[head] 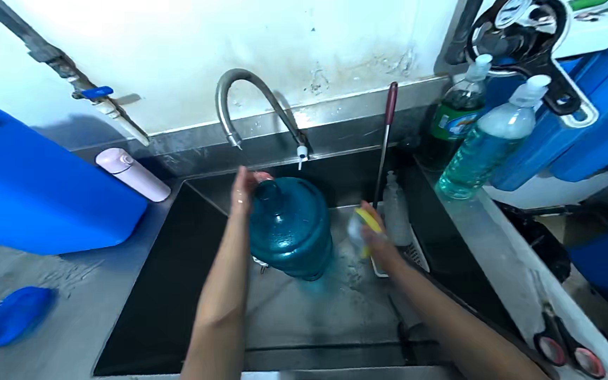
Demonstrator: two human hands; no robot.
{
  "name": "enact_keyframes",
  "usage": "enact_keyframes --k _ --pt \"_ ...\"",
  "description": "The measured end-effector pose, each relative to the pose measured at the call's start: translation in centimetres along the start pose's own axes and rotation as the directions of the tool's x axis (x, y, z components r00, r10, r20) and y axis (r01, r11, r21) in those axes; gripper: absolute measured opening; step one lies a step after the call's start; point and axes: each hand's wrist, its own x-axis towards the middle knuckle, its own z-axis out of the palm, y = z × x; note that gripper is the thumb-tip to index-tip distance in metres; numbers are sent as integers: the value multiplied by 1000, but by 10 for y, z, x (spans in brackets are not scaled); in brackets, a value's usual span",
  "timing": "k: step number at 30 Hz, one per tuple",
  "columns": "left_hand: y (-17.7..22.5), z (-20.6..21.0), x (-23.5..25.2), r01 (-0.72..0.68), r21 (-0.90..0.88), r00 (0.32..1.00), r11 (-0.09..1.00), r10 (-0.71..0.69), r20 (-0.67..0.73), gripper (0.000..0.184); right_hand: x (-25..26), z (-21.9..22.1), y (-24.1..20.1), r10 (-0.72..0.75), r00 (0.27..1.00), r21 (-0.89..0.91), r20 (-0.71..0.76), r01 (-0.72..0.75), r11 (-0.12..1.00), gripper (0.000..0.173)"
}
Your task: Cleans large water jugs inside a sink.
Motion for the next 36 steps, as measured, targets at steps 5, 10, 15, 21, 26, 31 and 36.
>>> enact_keyframes --k 5,10,15,21,26,31,36 --pt "-17 63 -44 -35 -219 980 975 -10 -199 48 115 134 10 -36 999 -132 31 39 991 45" --pt "-13 22 -61 -97 78 982 992 83 173 28 54 161 13 -26 975 14 -220 30 999 49" --pt "-15 10 -91 -47 -102 982 994 64 176 36 48 171 5 22 953 -13 -303 -28 1000 48" --pt "-2 16 -96 61 -221 993 973 -36 114 27 23 188 14 -170 919 -208 -355 100 973 53" --pt "-13 -4 -86 38 -37 951 999 -25 308 33 6 207 16 -120 908 -150 -402 64 987 53" --pt "-18 2 -108 0 -147 950 989 46 309 46 29 170 12 21 927 -81 -374 -55 995 56" --pt "-20 5 -96 -58 -84 961 995 79 265 53 26 176 21 -151 921 -367 -360 10 930 50"
